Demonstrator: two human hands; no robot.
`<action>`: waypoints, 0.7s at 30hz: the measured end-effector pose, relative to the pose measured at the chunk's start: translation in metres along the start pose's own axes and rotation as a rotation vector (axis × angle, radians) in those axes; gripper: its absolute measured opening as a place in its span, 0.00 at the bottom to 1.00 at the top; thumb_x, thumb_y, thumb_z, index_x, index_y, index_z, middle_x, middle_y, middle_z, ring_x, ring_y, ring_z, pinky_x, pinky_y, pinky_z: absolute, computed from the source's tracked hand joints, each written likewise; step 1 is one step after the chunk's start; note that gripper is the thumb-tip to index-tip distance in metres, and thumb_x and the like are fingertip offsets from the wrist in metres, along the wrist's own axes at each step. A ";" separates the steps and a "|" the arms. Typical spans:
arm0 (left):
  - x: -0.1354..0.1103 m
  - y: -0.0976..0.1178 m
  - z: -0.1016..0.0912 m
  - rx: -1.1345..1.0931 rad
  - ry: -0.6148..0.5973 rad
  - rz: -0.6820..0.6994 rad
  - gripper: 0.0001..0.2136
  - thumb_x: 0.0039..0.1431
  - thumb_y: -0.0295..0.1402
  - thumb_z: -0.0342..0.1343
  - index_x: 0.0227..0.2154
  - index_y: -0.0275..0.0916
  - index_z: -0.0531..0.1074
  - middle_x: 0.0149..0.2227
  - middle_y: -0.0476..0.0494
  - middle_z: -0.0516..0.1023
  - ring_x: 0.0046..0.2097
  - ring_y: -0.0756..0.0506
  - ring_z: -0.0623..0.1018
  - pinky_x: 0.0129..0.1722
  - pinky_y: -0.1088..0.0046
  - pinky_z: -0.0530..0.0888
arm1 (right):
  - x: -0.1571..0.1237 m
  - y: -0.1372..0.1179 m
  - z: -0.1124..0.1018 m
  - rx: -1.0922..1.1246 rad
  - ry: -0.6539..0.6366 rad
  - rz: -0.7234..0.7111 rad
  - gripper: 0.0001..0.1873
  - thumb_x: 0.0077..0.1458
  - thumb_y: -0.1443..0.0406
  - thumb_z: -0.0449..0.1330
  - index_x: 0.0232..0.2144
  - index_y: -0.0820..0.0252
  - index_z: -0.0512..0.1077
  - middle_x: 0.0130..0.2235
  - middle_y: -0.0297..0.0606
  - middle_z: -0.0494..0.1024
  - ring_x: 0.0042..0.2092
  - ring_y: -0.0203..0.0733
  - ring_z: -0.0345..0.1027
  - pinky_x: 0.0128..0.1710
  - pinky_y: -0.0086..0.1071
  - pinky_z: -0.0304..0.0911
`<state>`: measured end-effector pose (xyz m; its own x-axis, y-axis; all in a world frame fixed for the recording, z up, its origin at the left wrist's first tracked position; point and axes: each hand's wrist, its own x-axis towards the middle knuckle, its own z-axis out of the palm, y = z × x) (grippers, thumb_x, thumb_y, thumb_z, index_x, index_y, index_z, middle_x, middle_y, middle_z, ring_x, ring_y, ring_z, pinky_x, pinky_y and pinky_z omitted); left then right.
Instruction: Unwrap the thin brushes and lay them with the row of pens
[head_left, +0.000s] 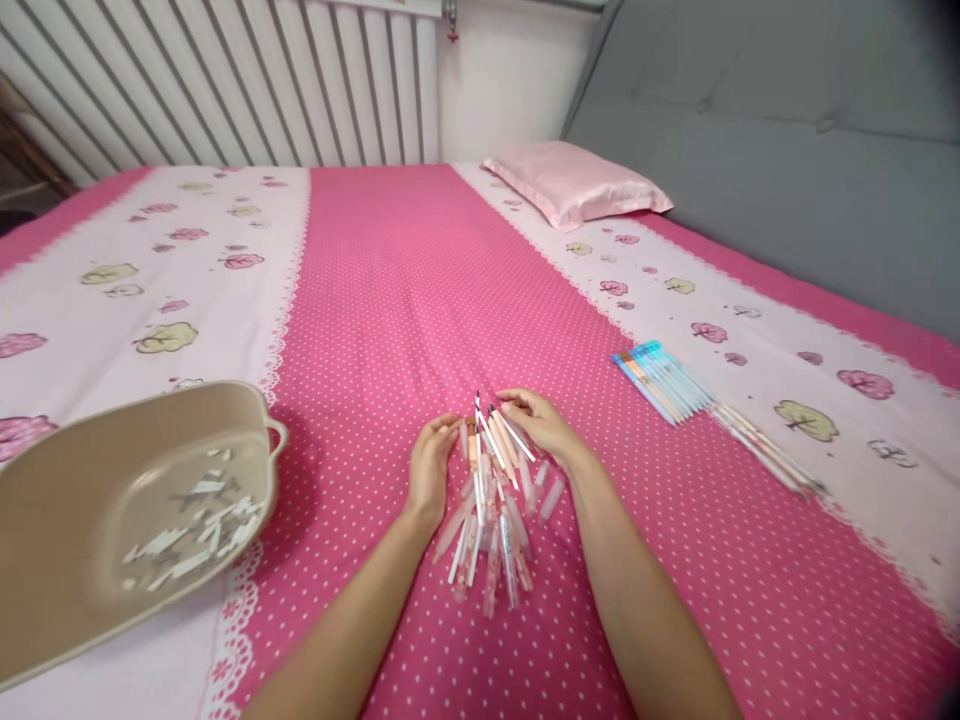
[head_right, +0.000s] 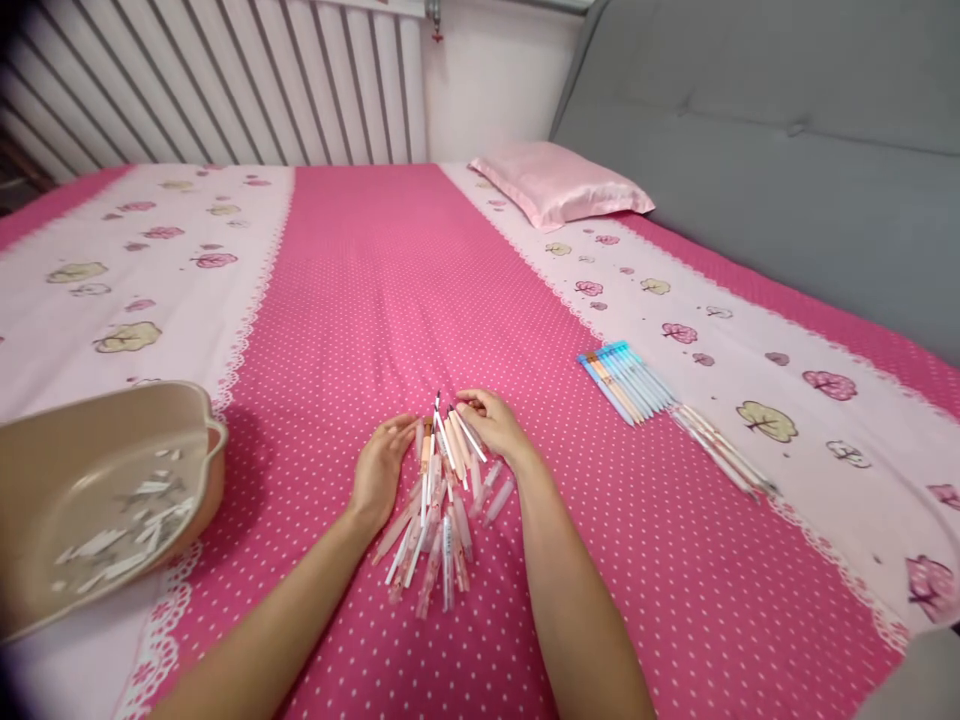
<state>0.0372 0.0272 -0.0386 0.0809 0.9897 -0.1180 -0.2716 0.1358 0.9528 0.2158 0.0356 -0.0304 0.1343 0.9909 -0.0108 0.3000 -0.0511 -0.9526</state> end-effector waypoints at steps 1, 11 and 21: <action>0.000 0.001 0.002 -0.013 -0.002 -0.007 0.13 0.53 0.36 0.49 0.38 0.35 0.70 0.45 0.38 0.75 0.51 0.41 0.73 0.53 0.63 0.68 | 0.000 0.000 0.001 -0.035 -0.004 -0.017 0.17 0.51 0.61 0.56 0.42 0.62 0.72 0.44 0.42 0.74 0.43 0.40 0.67 0.48 0.37 0.60; -0.017 0.010 0.001 -0.012 -0.069 -0.223 0.18 0.55 0.38 0.54 0.48 0.40 0.68 0.55 0.38 0.69 0.55 0.39 0.70 0.52 0.63 0.70 | -0.016 -0.019 0.005 -0.508 -0.059 -0.059 0.23 0.54 0.53 0.54 0.48 0.60 0.69 0.46 0.45 0.71 0.50 0.48 0.63 0.50 0.41 0.57; -0.035 0.011 0.004 0.360 0.126 -0.115 0.21 0.51 0.37 0.58 0.48 0.37 0.67 0.45 0.34 0.74 0.44 0.40 0.76 0.41 0.62 0.75 | -0.038 -0.041 0.009 -0.623 -0.051 0.142 0.37 0.49 0.48 0.58 0.56 0.60 0.60 0.55 0.53 0.66 0.55 0.60 0.60 0.51 0.50 0.55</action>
<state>0.0355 -0.0059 -0.0232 -0.0336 0.9697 -0.2419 0.0879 0.2439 0.9658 0.1904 0.0016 0.0066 0.1732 0.9729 -0.1532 0.7774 -0.2305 -0.5852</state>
